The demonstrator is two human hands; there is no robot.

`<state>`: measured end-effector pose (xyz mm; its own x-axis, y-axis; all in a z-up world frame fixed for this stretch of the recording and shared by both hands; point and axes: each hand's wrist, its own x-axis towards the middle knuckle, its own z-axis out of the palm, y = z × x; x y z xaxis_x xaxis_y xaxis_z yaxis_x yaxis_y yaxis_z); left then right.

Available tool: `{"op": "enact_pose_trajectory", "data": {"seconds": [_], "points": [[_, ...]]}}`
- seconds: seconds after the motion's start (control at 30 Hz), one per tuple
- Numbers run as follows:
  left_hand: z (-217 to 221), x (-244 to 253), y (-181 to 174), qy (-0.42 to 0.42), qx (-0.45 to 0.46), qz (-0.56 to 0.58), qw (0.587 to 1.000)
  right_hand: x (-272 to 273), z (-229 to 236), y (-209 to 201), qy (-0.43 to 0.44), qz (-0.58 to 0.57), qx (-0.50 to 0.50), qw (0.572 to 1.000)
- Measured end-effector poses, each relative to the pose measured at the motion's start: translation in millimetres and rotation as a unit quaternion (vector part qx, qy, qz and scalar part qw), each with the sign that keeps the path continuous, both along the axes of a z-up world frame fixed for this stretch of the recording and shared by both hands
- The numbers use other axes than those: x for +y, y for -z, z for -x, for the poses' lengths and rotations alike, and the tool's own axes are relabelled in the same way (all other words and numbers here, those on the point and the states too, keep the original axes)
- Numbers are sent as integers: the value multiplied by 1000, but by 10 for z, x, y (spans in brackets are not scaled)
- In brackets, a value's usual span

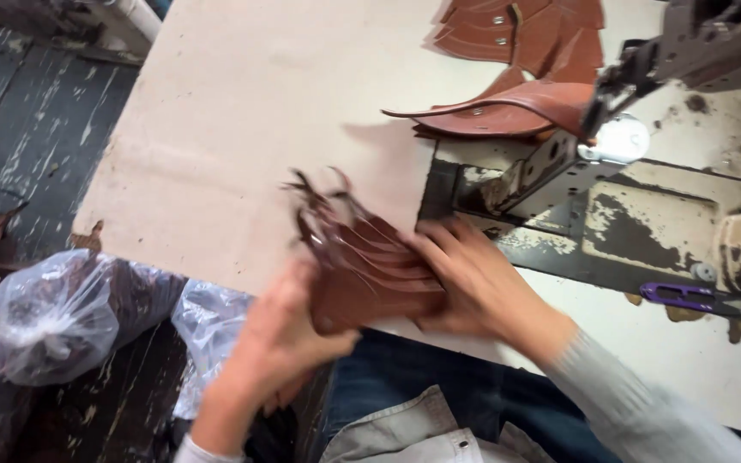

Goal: Sewing leather components for shoe manufacturing using an industrial sewing machine.

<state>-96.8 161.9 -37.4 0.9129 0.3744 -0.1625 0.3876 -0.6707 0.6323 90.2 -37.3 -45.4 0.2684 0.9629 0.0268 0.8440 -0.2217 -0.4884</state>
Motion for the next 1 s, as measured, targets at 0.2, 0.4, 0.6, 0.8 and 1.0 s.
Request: {"op": "enact_pose_trajectory", "data": {"seconds": [0.2,0.4,0.6,0.8,1.0], "points": [[-685,-748,-265,131,44,56,989,-1217,55,-249,150,-47,33,987],[-869,-845,-291,157,-35,-38,986,-1584,107,-273,241,-97,-67,963],[-413,-1245,-319,84,-265,-58,959,-1705,69,-96,343,-91,41,934],[-443,-1666,-157,129,-254,73,956,-1402,127,-408,283,-55,-66,955],[-388,-1714,82,117,-167,120,972,-1447,143,-417,329,-85,37,940]]}}
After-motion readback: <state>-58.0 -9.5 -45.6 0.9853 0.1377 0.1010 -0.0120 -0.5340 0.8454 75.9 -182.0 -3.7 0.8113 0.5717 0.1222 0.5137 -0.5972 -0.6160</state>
